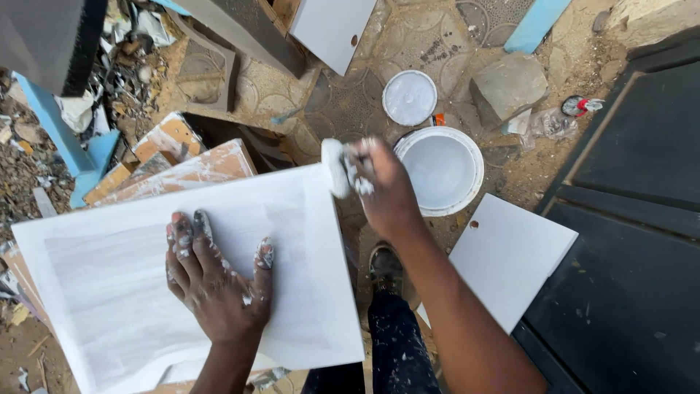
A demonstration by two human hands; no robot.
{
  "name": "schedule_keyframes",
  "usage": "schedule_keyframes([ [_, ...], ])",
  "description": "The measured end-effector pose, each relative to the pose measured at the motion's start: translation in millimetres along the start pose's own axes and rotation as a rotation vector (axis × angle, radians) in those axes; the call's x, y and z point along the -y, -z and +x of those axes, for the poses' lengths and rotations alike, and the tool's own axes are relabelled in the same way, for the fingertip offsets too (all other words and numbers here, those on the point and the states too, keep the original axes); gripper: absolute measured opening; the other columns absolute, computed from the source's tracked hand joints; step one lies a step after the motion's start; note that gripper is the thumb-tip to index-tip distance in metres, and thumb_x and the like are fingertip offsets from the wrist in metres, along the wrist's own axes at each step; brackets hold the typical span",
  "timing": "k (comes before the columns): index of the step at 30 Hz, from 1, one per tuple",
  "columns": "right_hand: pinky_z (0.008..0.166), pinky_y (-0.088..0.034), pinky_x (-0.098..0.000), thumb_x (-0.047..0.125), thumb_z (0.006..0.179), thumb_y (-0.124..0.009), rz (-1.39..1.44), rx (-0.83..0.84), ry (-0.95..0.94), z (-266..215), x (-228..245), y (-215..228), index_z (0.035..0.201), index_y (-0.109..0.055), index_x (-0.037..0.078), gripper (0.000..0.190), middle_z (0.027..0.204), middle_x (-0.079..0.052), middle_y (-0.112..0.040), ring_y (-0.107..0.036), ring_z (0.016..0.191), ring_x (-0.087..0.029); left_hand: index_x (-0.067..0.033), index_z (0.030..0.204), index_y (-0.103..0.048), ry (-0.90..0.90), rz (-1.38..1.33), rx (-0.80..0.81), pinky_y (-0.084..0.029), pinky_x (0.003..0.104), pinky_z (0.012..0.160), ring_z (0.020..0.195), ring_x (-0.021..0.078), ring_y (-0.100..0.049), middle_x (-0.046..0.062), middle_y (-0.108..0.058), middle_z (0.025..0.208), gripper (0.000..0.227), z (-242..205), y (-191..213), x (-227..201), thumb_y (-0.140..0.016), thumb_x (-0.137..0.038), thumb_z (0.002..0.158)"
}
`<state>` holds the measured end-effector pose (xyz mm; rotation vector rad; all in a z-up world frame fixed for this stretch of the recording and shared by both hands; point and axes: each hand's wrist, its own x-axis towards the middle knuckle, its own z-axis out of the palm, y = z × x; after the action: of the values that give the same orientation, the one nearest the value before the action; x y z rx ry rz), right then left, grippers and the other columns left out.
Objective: Painting a white furniture panel using a small roller and a sponge.
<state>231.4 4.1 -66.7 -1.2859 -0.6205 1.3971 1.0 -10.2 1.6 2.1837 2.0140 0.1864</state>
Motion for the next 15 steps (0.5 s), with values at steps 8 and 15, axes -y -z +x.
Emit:
schedule_keyframes([
  [8,0.077,-0.040,-0.0400,0.053,0.086,-0.067,0.113,0.098,-0.665,-210,-64,38,0.096,-0.056,0.009,0.046,0.097,-0.008,-0.053,-0.051,0.091,-0.023,0.0147,0.149,-0.038,0.024,0.027,0.010,-0.021,0.068,0.116,0.142,0.0590,-0.033,0.039,-0.035,0.156,0.087,-2,-4,8,-0.051,-0.054,0.097],
  [15,0.084,-0.052,-0.0346,0.032,0.094,-0.057,-0.311,-0.066,-0.644,-195,-39,16,0.106,-0.065,0.011,0.026,0.100,-0.007,-0.071,-0.067,0.092,-0.017,0.0117,0.150,-0.038,0.003,0.048,0.018,-0.019,0.064,0.119,0.143,0.0542,-0.032,0.034,-0.033,0.161,0.089,0,-2,6,-0.054,-0.054,0.093],
])
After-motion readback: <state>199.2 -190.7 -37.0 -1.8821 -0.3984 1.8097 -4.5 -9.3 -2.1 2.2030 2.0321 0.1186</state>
